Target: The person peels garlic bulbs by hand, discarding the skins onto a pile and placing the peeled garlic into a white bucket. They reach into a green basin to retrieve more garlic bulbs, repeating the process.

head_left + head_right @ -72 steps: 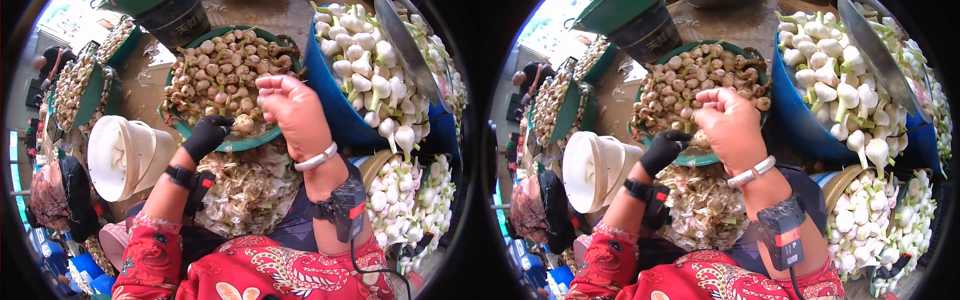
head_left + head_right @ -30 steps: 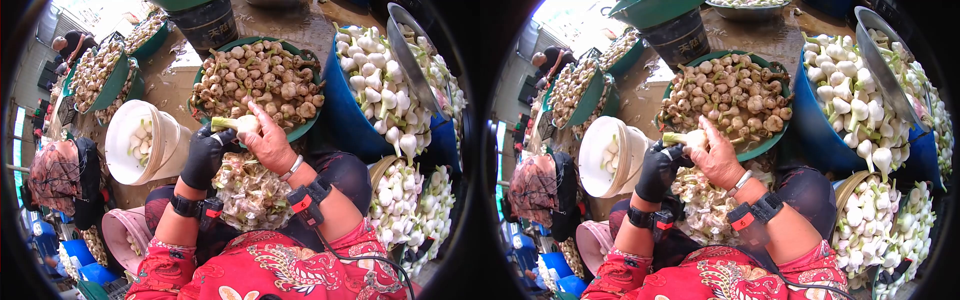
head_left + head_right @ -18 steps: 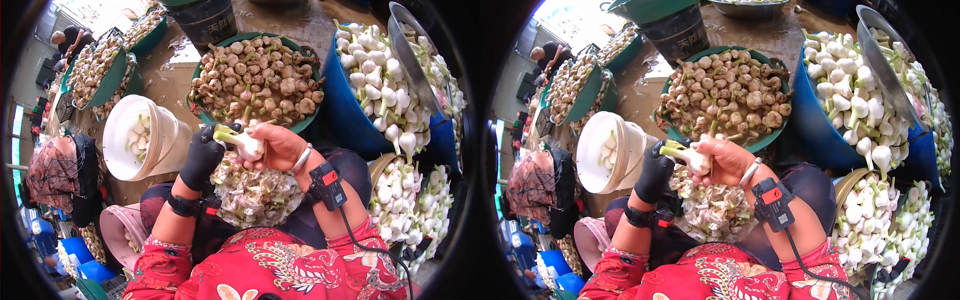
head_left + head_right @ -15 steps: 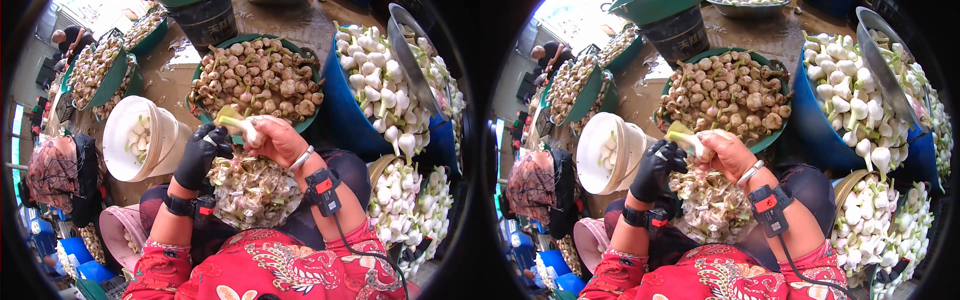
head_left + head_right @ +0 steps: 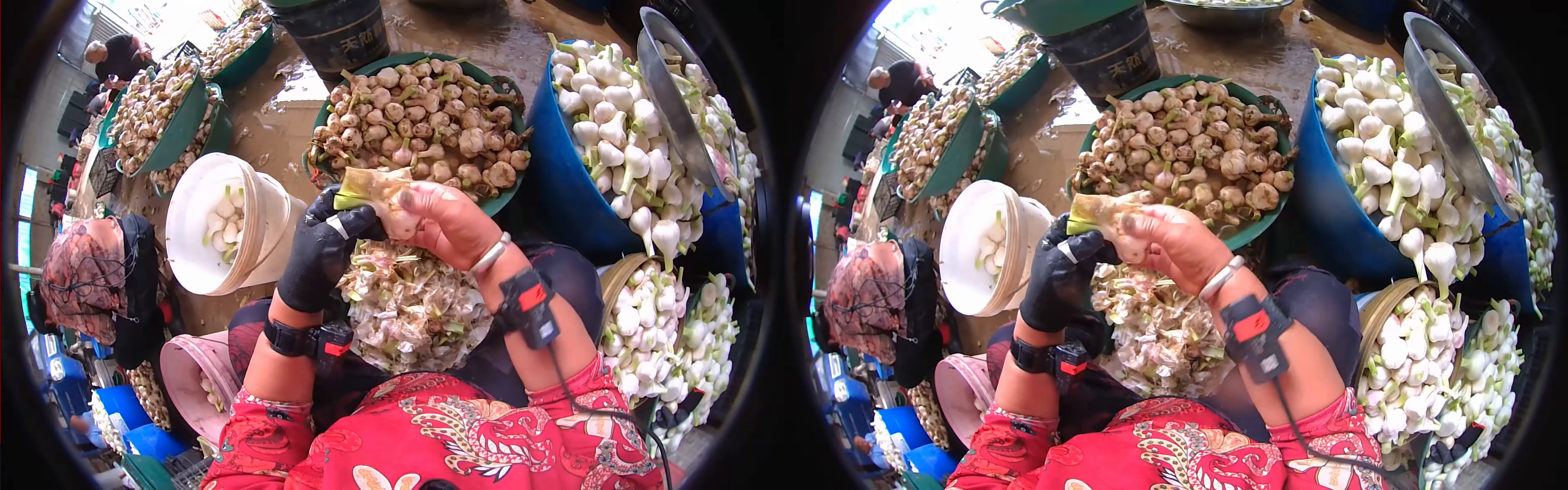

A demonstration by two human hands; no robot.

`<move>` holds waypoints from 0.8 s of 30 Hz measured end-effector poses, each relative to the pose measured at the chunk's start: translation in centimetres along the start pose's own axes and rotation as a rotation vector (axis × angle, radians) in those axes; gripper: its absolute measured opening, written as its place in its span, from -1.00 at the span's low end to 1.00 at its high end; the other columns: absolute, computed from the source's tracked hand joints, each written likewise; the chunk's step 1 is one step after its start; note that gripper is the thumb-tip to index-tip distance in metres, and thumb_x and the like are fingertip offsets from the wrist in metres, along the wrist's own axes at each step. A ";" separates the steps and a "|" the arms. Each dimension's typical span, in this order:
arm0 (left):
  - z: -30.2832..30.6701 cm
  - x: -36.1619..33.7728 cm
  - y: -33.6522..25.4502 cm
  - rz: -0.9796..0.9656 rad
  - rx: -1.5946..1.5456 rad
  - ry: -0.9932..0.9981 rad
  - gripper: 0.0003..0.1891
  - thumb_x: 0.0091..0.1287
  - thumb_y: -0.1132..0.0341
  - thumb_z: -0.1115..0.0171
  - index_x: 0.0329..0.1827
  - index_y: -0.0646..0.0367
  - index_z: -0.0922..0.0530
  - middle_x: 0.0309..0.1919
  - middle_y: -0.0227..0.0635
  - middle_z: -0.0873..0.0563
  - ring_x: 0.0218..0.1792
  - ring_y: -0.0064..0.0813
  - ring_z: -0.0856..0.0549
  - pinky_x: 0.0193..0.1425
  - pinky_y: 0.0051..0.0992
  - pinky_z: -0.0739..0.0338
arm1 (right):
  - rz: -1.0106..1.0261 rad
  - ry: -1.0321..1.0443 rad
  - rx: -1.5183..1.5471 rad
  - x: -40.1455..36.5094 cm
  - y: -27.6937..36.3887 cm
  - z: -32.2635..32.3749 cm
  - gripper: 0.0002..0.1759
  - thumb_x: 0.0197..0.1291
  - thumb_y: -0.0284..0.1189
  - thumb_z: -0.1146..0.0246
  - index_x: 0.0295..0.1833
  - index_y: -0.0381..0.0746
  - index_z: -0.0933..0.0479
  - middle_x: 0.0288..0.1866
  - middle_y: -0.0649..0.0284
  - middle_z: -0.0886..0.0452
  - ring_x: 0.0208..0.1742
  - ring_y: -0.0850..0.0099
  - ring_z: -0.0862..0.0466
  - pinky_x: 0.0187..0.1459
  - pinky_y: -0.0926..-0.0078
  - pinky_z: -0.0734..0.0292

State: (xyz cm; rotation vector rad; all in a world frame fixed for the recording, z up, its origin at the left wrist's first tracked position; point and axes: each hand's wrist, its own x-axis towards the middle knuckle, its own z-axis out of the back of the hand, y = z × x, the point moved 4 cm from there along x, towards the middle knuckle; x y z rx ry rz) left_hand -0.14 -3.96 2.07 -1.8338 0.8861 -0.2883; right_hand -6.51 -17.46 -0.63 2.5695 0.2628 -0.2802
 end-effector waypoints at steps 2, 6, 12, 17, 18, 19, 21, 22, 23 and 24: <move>0.1 -0.2 0.0 -0.036 0.290 0.029 -0.82 0.30 0.43 -0.13 -0.07 0.28 -0.54 -0.30 -0.30 -0.68 -0.27 -0.50 -0.67 -0.12 -0.49 -0.57 | -0.061 -0.026 -0.053 0.1 -0.4 1.0 -0.67 0.26 -0.47 -0.18 0.12 -0.32 -0.45 -0.02 0.26 -0.59 -0.05 0.51 -0.60 -0.02 0.54 -0.52; 1.4 0.1 0.3 -0.087 0.285 0.042 -0.84 0.30 0.41 -0.17 -0.12 0.28 -0.57 -0.33 -0.32 -0.68 -0.29 -0.51 -0.67 -0.17 -0.51 -0.56 | 0.611 -0.187 -0.707 0.0 0.5 -0.6 -0.91 0.23 -0.49 -0.16 -0.29 -0.28 -0.50 -0.33 0.31 -0.57 -0.34 0.43 -0.56 -0.25 0.48 -0.47; 4.1 0.5 -1.9 -0.317 0.251 -0.043 -0.64 0.43 0.20 -0.01 0.05 0.37 -0.50 -0.15 -0.17 -0.68 -0.19 -0.36 -0.69 -0.08 -0.41 -0.59 | 0.317 0.244 -1.745 -1.7 -4.2 0.2 -0.84 -0.09 -0.53 -0.17 -0.32 -0.17 -0.58 -0.45 0.02 -0.60 -0.36 -0.02 -0.62 -0.32 0.08 -0.50; 4.3 0.4 -0.5 -0.188 0.024 -0.107 -0.64 0.44 0.21 -0.01 0.04 0.37 -0.49 -0.14 -0.18 -0.66 -0.15 -0.37 -0.68 -0.07 -0.38 -0.61 | -0.019 0.230 -1.839 -1.4 -5.3 2.7 -0.73 -0.11 -0.43 -0.27 -0.22 -0.26 -0.57 -0.31 -0.02 -0.62 -0.23 0.04 -0.63 -0.20 0.21 -0.53; 4.3 0.5 0.3 0.000 -0.237 -0.134 -0.66 0.43 0.22 -0.02 0.04 0.36 -0.49 -0.16 -0.20 -0.66 -0.16 -0.37 -0.68 -0.09 -0.36 -0.61 | 0.109 0.152 -1.761 -1.2 -4.7 2.3 -0.73 -0.11 -0.40 -0.29 -0.23 -0.28 -0.57 -0.34 -0.02 -0.62 -0.27 0.05 -0.64 -0.22 0.20 -0.54; 4.4 0.5 0.6 0.003 -0.237 -0.131 -0.66 0.43 0.22 -0.02 0.04 0.36 -0.49 -0.16 -0.20 -0.66 -0.16 -0.37 -0.68 -0.09 -0.36 -0.61 | 0.235 0.074 -1.680 -0.7 -3.7 1.3 -0.72 -0.10 -0.37 -0.31 -0.25 -0.29 -0.57 -0.37 -0.02 -0.63 -0.32 0.05 -0.65 -0.24 0.19 -0.55; 4.1 0.4 0.3 -0.286 0.402 -0.050 -0.71 0.41 0.27 -0.05 0.03 0.31 -0.48 -0.22 -0.25 -0.64 -0.21 -0.39 -0.67 -0.14 -0.35 -0.63 | 0.499 -0.206 -1.313 -0.6 -1.0 -0.4 -0.61 -0.09 -0.33 -0.40 -0.15 -0.29 -0.53 -0.36 0.04 -0.62 -0.36 0.20 -0.67 -0.29 0.29 -0.57; 3.8 0.4 0.5 -0.282 0.401 -0.044 -0.71 0.41 0.27 -0.05 0.03 0.31 -0.48 -0.22 -0.25 -0.64 -0.21 -0.39 -0.67 -0.14 -0.35 -0.63 | 0.522 -0.305 -1.098 -0.3 -0.7 -0.1 -0.48 -0.08 -0.32 -0.45 0.00 -0.27 -0.46 -0.34 0.13 -0.61 -0.36 0.36 -0.67 -0.32 0.42 -0.59; 3.8 0.5 0.9 -0.162 0.148 -0.044 -0.74 0.40 0.30 -0.07 0.02 0.29 -0.48 -0.27 -0.28 -0.63 -0.25 -0.42 -0.66 -0.17 -0.36 -0.63 | 0.554 -0.308 -1.009 0.1 -0.8 0.1 -0.48 -0.05 -0.36 -0.43 0.04 -0.28 -0.44 -0.33 0.14 -0.62 -0.35 0.38 -0.67 -0.33 0.45 -0.60; 3.3 0.4 1.2 -0.038 -0.104 -0.046 -0.76 0.38 0.33 -0.08 0.00 0.28 -0.48 -0.31 -0.31 -0.63 -0.29 -0.44 -0.65 -0.19 -0.38 -0.63 | 0.582 -0.310 -0.919 0.2 -0.9 0.2 -0.48 -0.02 -0.41 -0.41 0.07 -0.29 -0.41 -0.32 0.15 -0.62 -0.35 0.41 -0.67 -0.34 0.48 -0.61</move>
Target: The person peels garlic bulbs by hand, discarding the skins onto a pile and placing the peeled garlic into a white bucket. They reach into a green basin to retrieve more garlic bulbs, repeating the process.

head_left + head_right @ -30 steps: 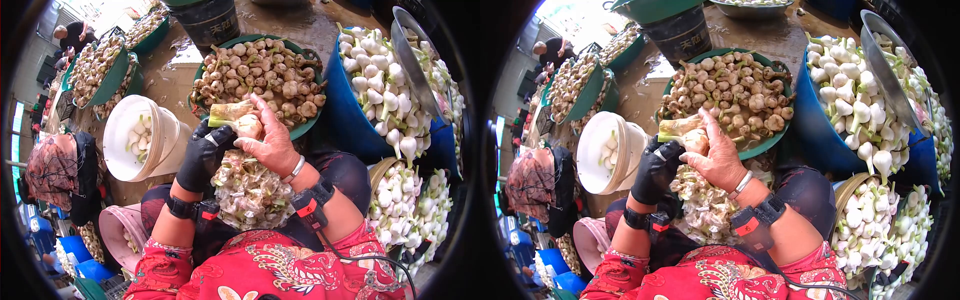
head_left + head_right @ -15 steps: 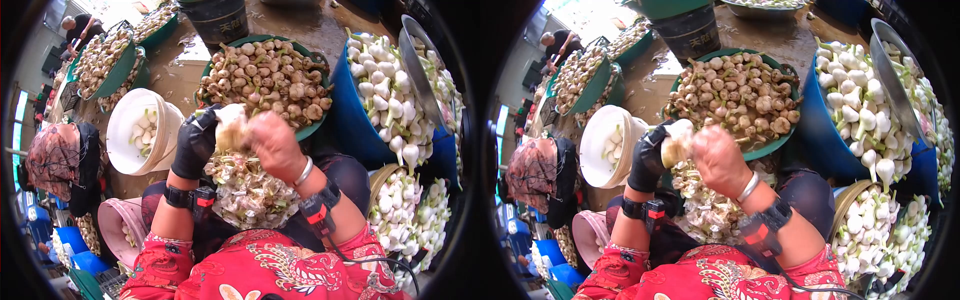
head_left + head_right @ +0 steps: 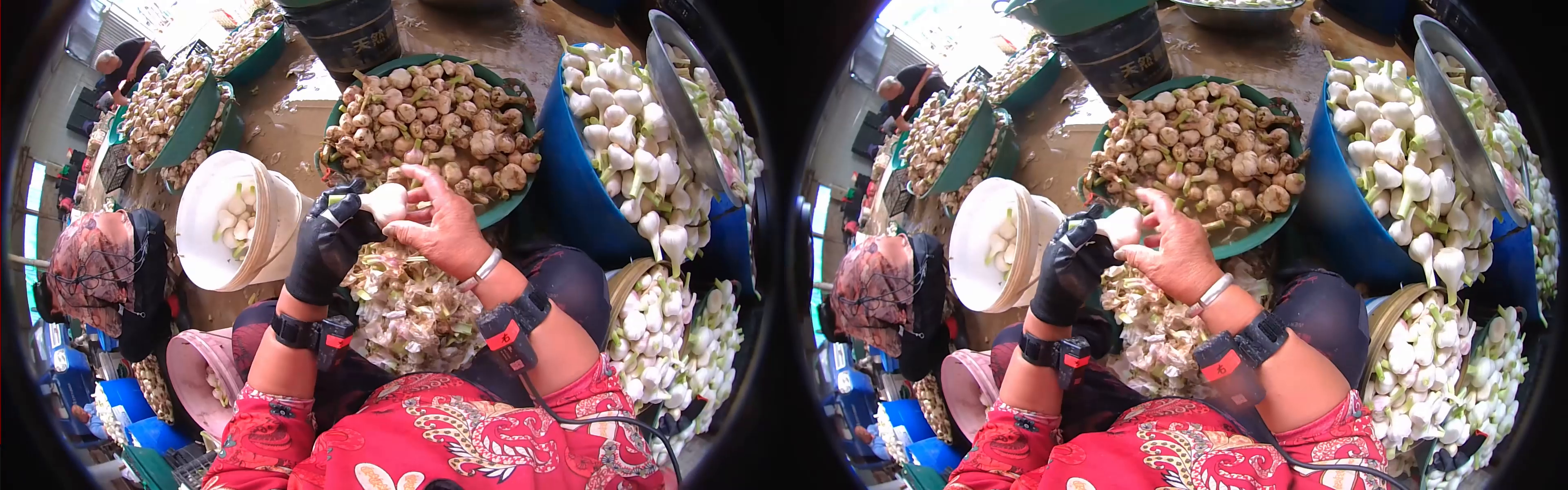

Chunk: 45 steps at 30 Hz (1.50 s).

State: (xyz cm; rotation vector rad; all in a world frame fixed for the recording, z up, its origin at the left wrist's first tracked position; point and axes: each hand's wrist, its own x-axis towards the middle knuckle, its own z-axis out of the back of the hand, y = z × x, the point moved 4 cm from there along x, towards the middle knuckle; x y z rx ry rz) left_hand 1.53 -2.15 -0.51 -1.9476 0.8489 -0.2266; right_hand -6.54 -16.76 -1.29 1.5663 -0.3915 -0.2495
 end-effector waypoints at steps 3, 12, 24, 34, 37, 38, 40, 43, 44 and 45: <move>-0.5 0.5 -0.2 -0.041 0.203 -0.087 -0.76 0.35 0.31 -0.13 -0.02 0.26 -0.49 -0.35 -0.31 -0.63 -0.38 -0.49 -0.64 -0.21 -0.41 -0.63 | -0.319 0.094 0.507 0.1 -0.9 -0.5 -0.57 0.09 -0.46 -0.32 0.08 -0.31 -0.41 -0.32 0.17 -0.62 -0.36 0.44 -0.67 -0.36 0.53 -0.62; -0.9 1.4 -0.2 0.004 0.215 -0.117 -0.77 0.37 0.26 -0.14 -0.11 0.26 -0.47 -0.38 -0.26 -0.62 -0.40 -0.47 -0.66 -0.33 -0.42 -0.66 | -0.284 0.017 0.345 -0.1 1.0 1.1 -0.82 0.16 -0.49 -0.23 -0.11 -0.24 -0.48 -0.43 0.34 -0.58 -0.54 0.61 -0.54 -0.48 0.65 -0.48; -2.5 1.2 0.7 -0.006 0.051 -0.129 -0.72 0.44 0.25 -0.03 -0.02 0.31 -0.49 -0.33 -0.30 -0.58 -0.39 -0.51 -0.64 -0.30 -0.43 -0.68 | 0.063 -0.129 -0.045 -0.6 1.7 1.9 -0.85 0.04 -0.57 -0.27 -0.22 -0.31 -0.53 -0.48 0.30 -0.59 -0.44 0.65 -0.59 -0.37 0.63 -0.53; -4.1 0.7 -0.1 -0.358 0.556 -0.039 -0.72 0.39 0.31 -0.12 0.01 0.35 -0.49 -0.24 -0.15 -0.67 -0.35 -0.39 -0.71 -0.25 -0.44 -0.66 | 0.138 -0.170 -0.303 -0.6 2.0 2.4 -0.90 0.08 -0.49 -0.19 -0.34 -0.32 -0.49 -0.45 -0.01 -0.55 -0.34 0.03 -0.60 -0.31 0.22 -0.50; -3.8 0.9 0.3 -0.221 0.405 -0.067 -0.77 0.38 0.35 -0.13 -0.02 0.34 -0.50 -0.21 -0.16 -0.67 -0.35 -0.38 -0.72 -0.25 -0.46 -0.65 | 0.230 -0.128 -0.475 -0.7 2.1 2.2 -0.88 0.09 -0.47 -0.14 -0.42 -0.30 -0.43 -0.48 0.01 -0.53 -0.34 0.02 -0.58 -0.30 0.15 -0.47; -3.6 0.9 0.5 -0.155 0.330 -0.081 -0.79 0.38 0.37 -0.13 -0.04 0.34 -0.50 -0.20 -0.16 -0.68 -0.35 -0.38 -0.72 -0.25 -0.47 -0.65 | 0.232 -0.143 -0.522 -0.8 2.3 2.0 -0.86 0.09 -0.46 -0.13 -0.45 -0.30 -0.41 -0.48 0.00 -0.52 -0.33 0.02 -0.57 -0.29 0.12 -0.46; -3.7 0.6 0.5 -0.171 0.410 -0.062 -0.81 0.37 0.39 -0.14 -0.05 0.33 -0.50 -0.19 -0.17 -0.68 -0.35 -0.39 -0.72 -0.25 -0.48 -0.64 | 0.236 -0.158 -0.571 -0.7 2.5 1.9 -0.84 0.09 -0.45 -0.12 -0.47 -0.29 -0.38 -0.49 0.00 -0.51 -0.32 0.02 -0.56 -0.29 0.09 -0.44; -3.7 0.3 0.3 -0.185 0.494 -0.050 -0.84 0.35 0.44 -0.15 -0.07 0.32 -0.50 -0.18 -0.20 -0.68 -0.35 -0.42 -0.71 -0.24 -0.49 -0.62 | 0.221 -0.190 -0.563 -0.5 2.2 2.1 -0.85 0.07 -0.45 -0.13 -0.47 -0.29 -0.40 -0.49 0.00 -0.52 -0.34 0.02 -0.57 -0.30 0.11 -0.45; -3.7 0.2 0.2 -0.185 0.497 -0.057 -0.85 0.34 0.45 -0.15 -0.08 0.31 -0.50 -0.18 -0.22 -0.68 -0.35 -0.44 -0.70 -0.23 -0.50 -0.61 | 0.189 -0.201 -0.506 -0.5 2.0 2.2 -0.87 0.06 -0.47 -0.13 -0.46 -0.30 -0.42 -0.49 0.00 -0.53 -0.36 0.03 -0.57 -0.32 0.13 -0.46; -3.6 0.1 0.0 -0.186 0.496 -0.059 -0.85 0.34 0.45 -0.15 -0.08 0.31 -0.50 -0.18 -0.22 -0.68 -0.35 -0.44 -0.70 -0.23 -0.50 -0.61 | 0.158 -0.210 -0.451 -0.3 1.9 2.3 -0.89 0.05 -0.48 -0.12 -0.45 -0.30 -0.44 -0.49 0.00 -0.53 -0.38 0.03 -0.58 -0.33 0.16 -0.47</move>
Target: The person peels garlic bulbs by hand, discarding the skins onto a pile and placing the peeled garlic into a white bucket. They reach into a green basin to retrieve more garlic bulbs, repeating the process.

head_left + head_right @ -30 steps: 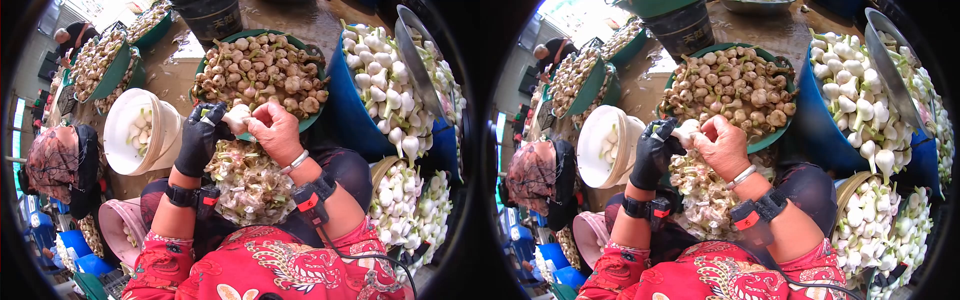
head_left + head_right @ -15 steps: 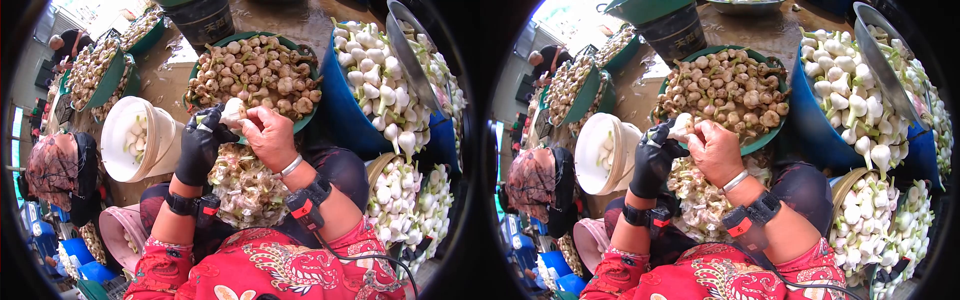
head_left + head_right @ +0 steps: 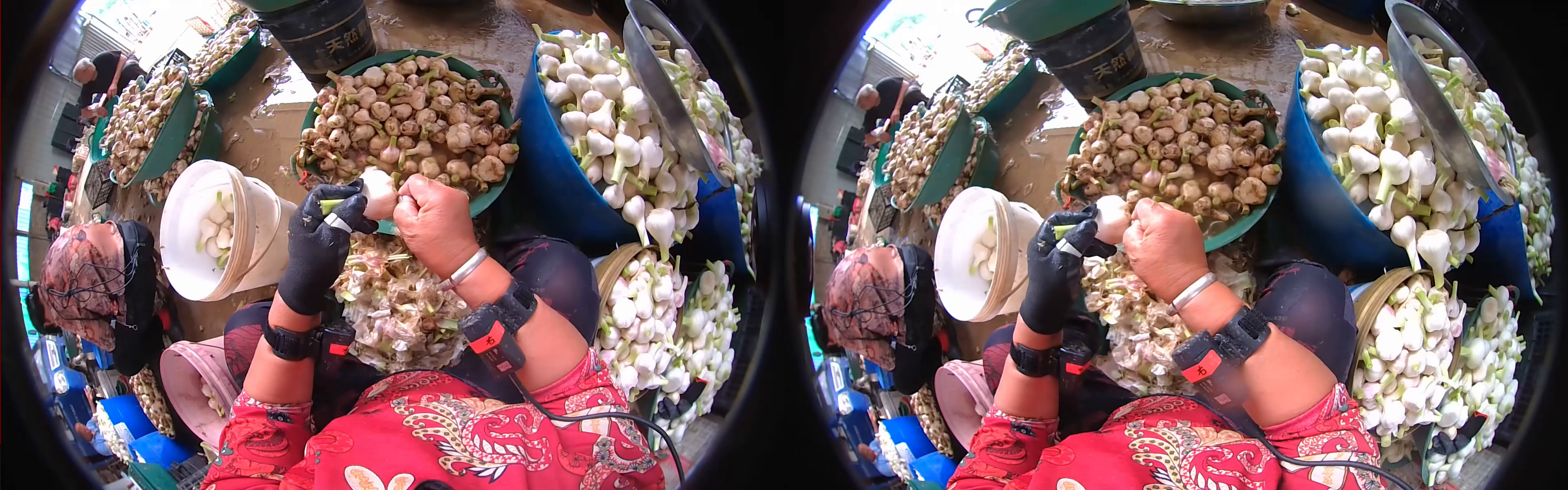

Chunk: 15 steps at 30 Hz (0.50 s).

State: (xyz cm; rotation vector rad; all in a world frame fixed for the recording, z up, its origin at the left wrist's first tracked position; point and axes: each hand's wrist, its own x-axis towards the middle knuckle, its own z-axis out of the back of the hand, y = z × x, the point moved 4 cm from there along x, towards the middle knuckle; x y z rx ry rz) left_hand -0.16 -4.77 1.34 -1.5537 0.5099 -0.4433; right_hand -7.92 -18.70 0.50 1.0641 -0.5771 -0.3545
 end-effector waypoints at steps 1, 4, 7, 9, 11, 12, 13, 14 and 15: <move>0.0 -0.2 -0.1 0.015 -0.028 0.011 -0.85 0.33 0.47 -0.17 -0.09 0.31 -0.52 -0.18 -0.24 -0.68 -0.32 -0.46 -0.70 -0.19 -0.50 -0.60 | 0.000 0.001 -0.001 0.2 -0.1 0.0 -0.89 0.05 -0.48 -0.12 -0.45 -0.30 -0.44 -0.49 0.00 -0.53 -0.38 0.03 -0.58 -0.33 0.16 -0.47; 0.0 -0.8 -1.0 0.019 0.076 0.054 -0.86 0.28 0.51 -0.20 -0.12 0.30 -0.54 -0.17 -0.27 -0.68 -0.23 -0.49 -0.69 -0.09 -0.50 -0.57 | -0.016 -0.107 0.050 1.3 -0.4 1.2 -0.93 0.04 -0.52 -0.12 -0.43 -0.29 -0.49 -0.52 0.05 -0.58 -0.49 0.13 -0.61 -0.41 0.31 -0.50; 0.2 -1.3 -1.3 -0.017 0.175 0.117 -0.82 0.17 0.60 -0.26 -0.16 0.29 -0.58 -0.14 -0.28 -0.68 -0.10 -0.53 -0.65 0.01 -0.53 -0.52 | -0.110 -0.171 0.281 2.9 -2.7 1.8 -0.89 0.19 -0.57 -0.08 -0.35 -0.28 -0.51 -0.55 0.40 -0.54 -0.59 0.67 -0.52 -0.53 0.69 -0.45; 0.4 -1.6 -2.4 -0.239 0.362 0.160 -0.74 0.05 0.64 -0.23 -0.17 0.28 -0.59 -0.22 -0.31 -0.68 -0.09 -0.45 -0.63 0.08 -0.47 -0.49 | -0.194 -0.179 0.282 3.5 -3.2 2.7 -0.89 0.20 -0.57 -0.07 -0.34 -0.27 -0.51 -0.56 0.41 -0.53 -0.60 0.69 -0.50 -0.55 0.72 -0.43; 2.4 -1.5 -2.7 -0.256 0.404 0.103 -0.76 0.06 0.67 -0.19 -0.19 0.27 -0.59 -0.22 -0.30 -0.66 -0.09 -0.44 -0.63 0.06 -0.47 -0.49 | -0.269 -0.169 0.337 3.2 -4.0 2.4 -0.88 0.05 -0.50 -0.14 -0.48 -0.27 -0.54 -0.65 0.24 -0.53 -0.60 0.50 -0.52 -0.49 0.50 -0.44; 3.9 -1.3 -3.0 -0.272 0.437 0.050 -0.76 0.07 0.69 -0.14 -0.21 0.27 -0.58 -0.23 -0.29 -0.64 -0.10 -0.44 -0.63 0.05 -0.48 -0.50 | -0.256 -0.022 0.280 2.8 -4.1 1.8 -0.87 0.04 -0.48 -0.16 -0.49 -0.26 -0.55 -0.64 0.21 -0.55 -0.60 0.43 -0.54 -0.48 0.46 -0.45; 6.2 -1.0 -4.5 -0.422 0.563 0.035 -0.71 0.05 0.70 0.02 -0.21 0.27 -0.57 -0.25 -0.29 -0.62 -0.09 -0.40 -0.63 0.08 -0.46 -0.49 | -0.247 0.123 0.220 2.0 -4.1 1.4 -0.86 0.03 -0.45 -0.18 -0.50 -0.25 -0.56 -0.63 0.17 -0.56 -0.60 0.36 -0.55 -0.47 0.43 -0.46; 9.3 -0.9 -5.3 -0.389 0.510 -0.084 -0.65 0.00 0.69 0.09 -0.19 0.28 -0.56 -0.24 -0.27 -0.62 -0.09 -0.38 -0.63 0.10 -0.44 -0.49 | -0.269 0.365 0.034 1.1 -3.6 1.1 -0.86 -0.01 -0.39 -0.21 -0.48 -0.22 -0.58 -0.56 0.09 -0.59 -0.53 0.19 -0.60 -0.41 0.31 -0.50; 12.6 -1.0 -6.7 -0.396 0.606 -0.183 -0.63 -0.02 0.68 0.04 -0.15 0.27 -0.57 -0.20 -0.25 -0.63 -0.06 -0.37 -0.62 0.14 -0.42 -0.47 | -0.050 0.543 -0.097 0.0 -3.6 0.5 -0.89 0.01 -0.44 -0.18 -0.44 -0.23 -0.57 -0.54 0.15 -0.60 -0.54 0.34 -0.60 -0.43 0.37 -0.50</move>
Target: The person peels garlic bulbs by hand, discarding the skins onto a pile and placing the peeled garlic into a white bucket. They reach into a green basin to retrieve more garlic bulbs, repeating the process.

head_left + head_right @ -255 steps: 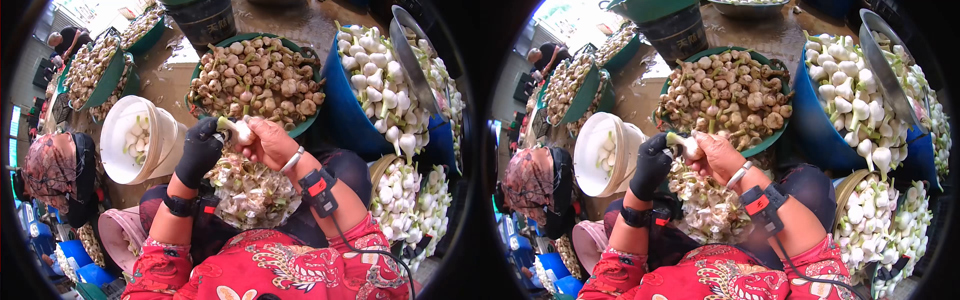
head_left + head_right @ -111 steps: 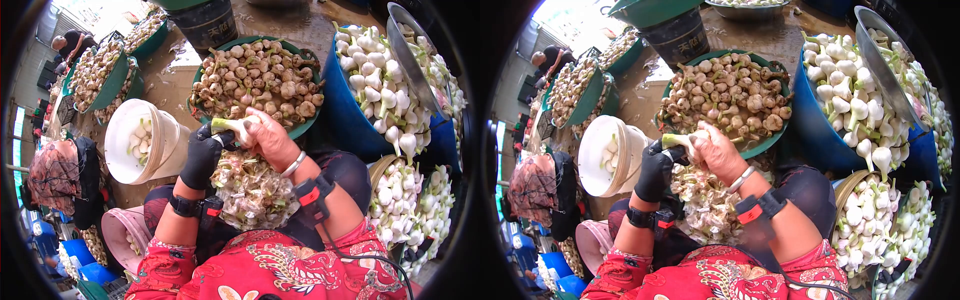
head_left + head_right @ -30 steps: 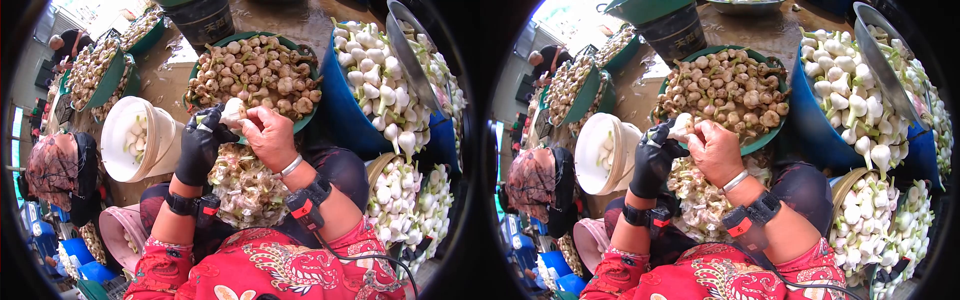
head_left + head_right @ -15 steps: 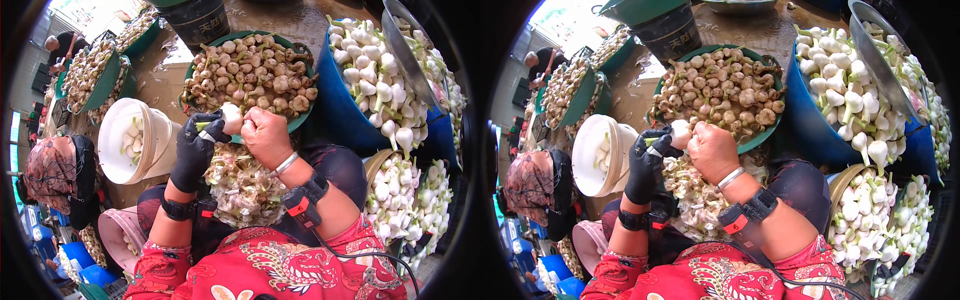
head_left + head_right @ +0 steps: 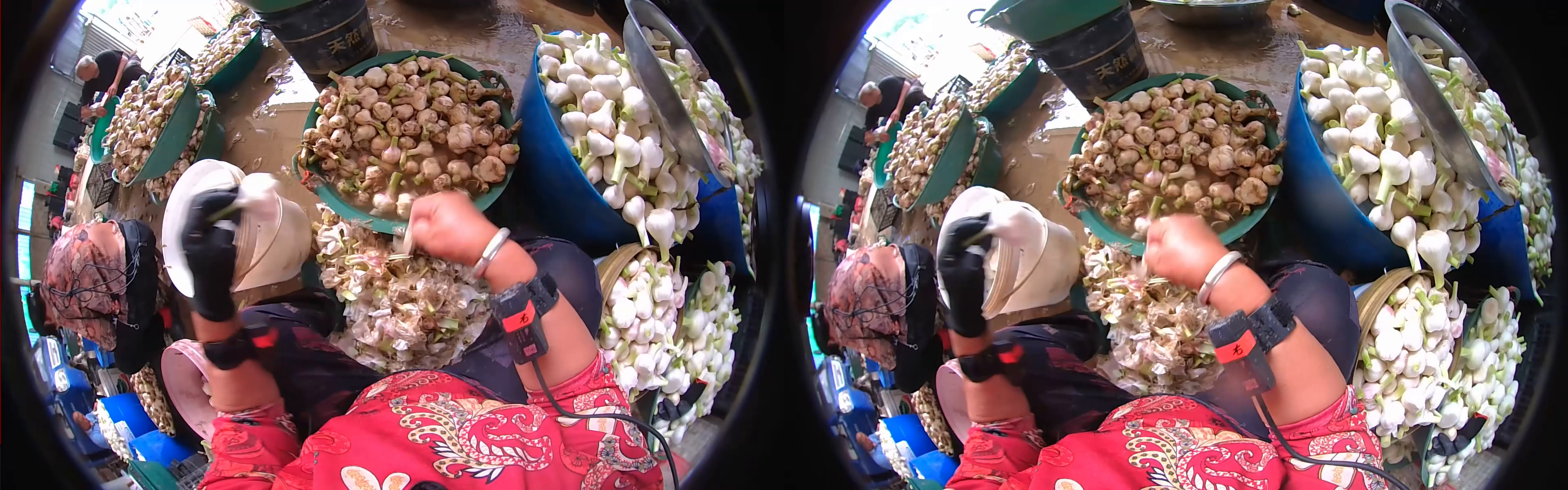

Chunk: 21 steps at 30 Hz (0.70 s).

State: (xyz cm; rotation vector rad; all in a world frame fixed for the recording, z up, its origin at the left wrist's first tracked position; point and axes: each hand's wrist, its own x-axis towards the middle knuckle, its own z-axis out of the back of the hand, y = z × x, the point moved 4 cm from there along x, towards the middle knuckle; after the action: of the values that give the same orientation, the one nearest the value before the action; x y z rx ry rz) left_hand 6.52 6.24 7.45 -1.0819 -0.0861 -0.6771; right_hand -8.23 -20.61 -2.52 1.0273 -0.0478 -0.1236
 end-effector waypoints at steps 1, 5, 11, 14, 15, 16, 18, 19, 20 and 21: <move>3.0 0.6 0.5 0.015 0.170 -0.005 -0.62 -0.02 0.66 -0.01 -0.11 0.27 -0.58 -0.15 -0.21 -0.64 -0.02 -0.35 -0.60 0.17 -0.39 -0.45 | 0.068 0.204 -0.136 -1.0 0.4 -0.9 -0.89 -0.03 -0.41 -0.20 -0.47 -0.21 -0.57 -0.51 0.08 -0.59 -0.45 0.16 -0.61 -0.36 0.27 -0.50; 2.0 1.9 1.5 -0.044 0.567 0.144 -0.64 0.05 0.63 -0.06 -0.06 0.28 -0.61 -0.15 -0.17 -0.64 -0.04 -0.32 -0.61 0.12 -0.40 -0.46 | 0.138 0.312 -0.065 -2.3 2.0 -4.1 -0.93 -0.13 -0.50 -0.16 -0.47 -0.20 -0.55 -0.52 0.06 -0.57 -0.41 0.06 -0.59 -0.35 0.18 -0.48; -21.1 0.2 7.0 -0.011 0.117 0.747 -0.73 0.09 0.36 -0.23 -0.13 0.20 -0.66 -0.21 -0.12 -0.71 -0.10 -0.19 -0.66 -0.02 -0.32 -0.52 | 0.081 0.127 -0.038 -1.3 3.8 -0.3 -0.80 -0.09 -0.57 -0.10 -0.32 -0.22 -0.59 -0.42 0.03 -0.61 -0.35 0.10 -0.63 -0.24 0.26 -0.54; -29.9 -1.1 12.3 -0.119 0.201 0.854 -0.64 0.12 0.25 -0.22 0.00 0.10 -0.60 -0.09 -0.11 -0.68 -0.02 -0.14 -0.63 0.06 -0.26 -0.49 | -0.006 -0.487 0.051 -0.7 2.8 4.4 -0.76 -0.05 -0.61 -0.11 -0.22 -0.26 -0.59 -0.31 0.05 -0.62 -0.31 0.17 -0.65 -0.22 0.37 -0.55; -32.4 -1.4 13.2 -0.110 0.360 0.877 -0.56 0.13 0.23 -0.20 0.12 0.03 -0.54 -0.01 -0.11 -0.64 0.02 -0.13 -0.62 0.11 -0.24 -0.47 | -0.021 -0.638 0.012 -0.7 2.1 5.7 -0.77 0.00 -0.62 -0.13 -0.19 -0.29 -0.59 -0.29 0.09 -0.62 -0.31 0.30 -0.65 -0.23 0.45 -0.55; -34.1 -1.5 14.1 -0.100 0.521 0.897 -0.49 0.14 0.21 -0.17 0.23 -0.05 -0.48 0.08 -0.11 -0.61 0.07 -0.11 -0.60 0.16 -0.22 -0.45 | -0.096 -0.685 0.063 -0.8 2.0 6.9 -0.81 0.09 -0.62 -0.14 -0.16 -0.33 -0.57 -0.28 0.18 -0.63 -0.29 0.43 -0.65 -0.21 0.53 -0.54; -35.4 -1.7 14.7 -0.053 0.597 0.963 -0.41 0.13 0.17 -0.19 0.31 -0.19 -0.40 0.16 -0.12 -0.55 0.14 -0.14 -0.55 0.22 -0.17 -0.39 | -0.174 -0.677 0.452 -0.7 1.5 8.0 -0.82 0.16 -0.62 -0.13 -0.12 -0.35 -0.55 -0.26 0.28 -0.62 -0.27 0.52 -0.63 -0.18 0.59 -0.53; -35.0 -1.4 14.3 0.036 0.677 1.028 -0.42 0.11 0.14 -0.21 0.30 -0.23 -0.42 0.14 -0.13 -0.55 0.15 -0.16 -0.54 0.23 -0.16 -0.37 | -0.185 -0.649 0.599 -0.6 1.3 8.1 -0.82 0.19 -0.61 -0.13 -0.10 -0.36 -0.54 -0.23 0.33 -0.60 -0.26 0.57 -0.62 -0.19 0.64 -0.52; -34.3 -1.2 13.7 0.127 0.762 1.091 -0.42 0.10 0.12 -0.22 0.29 -0.27 -0.43 0.13 -0.13 -0.56 0.17 -0.17 -0.53 0.25 -0.15 -0.36 | -0.186 -0.649 0.603 -0.5 1.2 8.4 -0.82 0.19 -0.61 -0.13 -0.10 -0.36 -0.54 -0.23 0.33 -0.60 -0.26 0.57 -0.62 -0.19 0.64 -0.52; -33.7 -1.0 13.4 0.128 0.769 1.090 -0.42 0.10 0.12 -0.22 0.29 -0.27 -0.43 0.13 -0.13 -0.56 0.17 -0.17 -0.53 0.25 -0.15 -0.36 | -0.231 -0.624 0.648 -0.4 1.1 8.4 -0.82 0.18 -0.61 -0.13 -0.10 -0.36 -0.53 -0.23 0.32 -0.60 -0.25 0.59 -0.61 -0.21 0.65 -0.51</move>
State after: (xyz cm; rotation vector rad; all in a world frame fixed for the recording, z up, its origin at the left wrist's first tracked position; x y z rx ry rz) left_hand 4.52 -17.55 -19.87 0.1004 0.6134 -0.9294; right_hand -9.38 -27.12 2.75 1.6056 -0.5670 -0.6701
